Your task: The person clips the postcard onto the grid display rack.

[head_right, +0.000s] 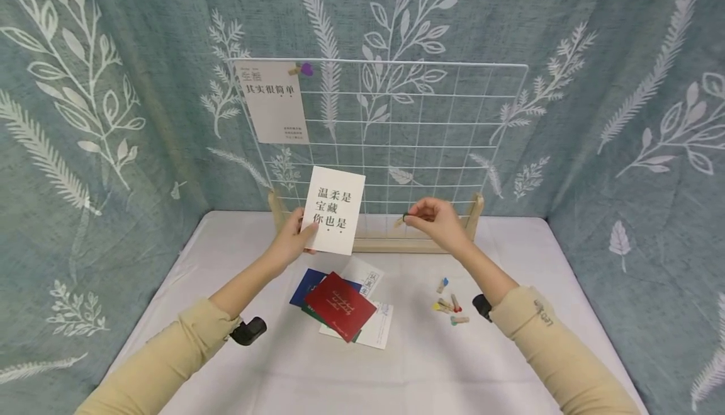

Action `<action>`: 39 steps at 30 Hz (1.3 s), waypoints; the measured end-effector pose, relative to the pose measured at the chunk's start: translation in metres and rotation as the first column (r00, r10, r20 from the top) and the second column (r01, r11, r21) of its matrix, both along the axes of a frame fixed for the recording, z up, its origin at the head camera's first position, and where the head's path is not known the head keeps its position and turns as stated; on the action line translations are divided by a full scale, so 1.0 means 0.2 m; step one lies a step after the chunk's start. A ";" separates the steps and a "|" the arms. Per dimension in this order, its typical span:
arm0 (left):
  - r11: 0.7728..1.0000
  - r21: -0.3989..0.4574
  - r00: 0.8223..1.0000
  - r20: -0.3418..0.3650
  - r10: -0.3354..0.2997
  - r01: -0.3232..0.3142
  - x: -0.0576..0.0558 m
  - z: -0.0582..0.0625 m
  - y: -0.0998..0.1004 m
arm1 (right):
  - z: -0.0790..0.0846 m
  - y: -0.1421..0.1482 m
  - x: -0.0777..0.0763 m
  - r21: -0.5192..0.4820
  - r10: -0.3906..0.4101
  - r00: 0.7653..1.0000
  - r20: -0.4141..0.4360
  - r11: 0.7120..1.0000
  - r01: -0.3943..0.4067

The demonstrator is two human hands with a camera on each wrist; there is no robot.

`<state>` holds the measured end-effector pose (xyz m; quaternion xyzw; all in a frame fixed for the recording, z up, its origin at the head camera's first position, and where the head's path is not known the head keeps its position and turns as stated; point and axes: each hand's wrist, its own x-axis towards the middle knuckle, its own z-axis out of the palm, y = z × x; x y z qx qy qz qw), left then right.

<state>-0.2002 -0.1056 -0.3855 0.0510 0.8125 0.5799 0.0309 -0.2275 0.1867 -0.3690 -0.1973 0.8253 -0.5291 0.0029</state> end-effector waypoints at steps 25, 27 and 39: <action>0.999 -0.043 0.999 -0.033 0.024 -0.025 -0.06 0.18 0.01 | 0.27 -0.04 -0.03 0.141 0.038 0.989 -0.140 0.990 -0.018; 1.000 -0.018 0.999 -0.038 0.021 -0.022 -0.07 0.18 0.01 | 0.29 -0.05 -0.04 0.162 0.038 0.988 -0.151 0.987 -0.013; 0.997 -0.041 0.998 -0.007 0.060 -0.061 -0.10 0.24 0.00 | 0.38 -0.10 -0.06 0.185 0.049 0.984 -0.171 0.983 -0.017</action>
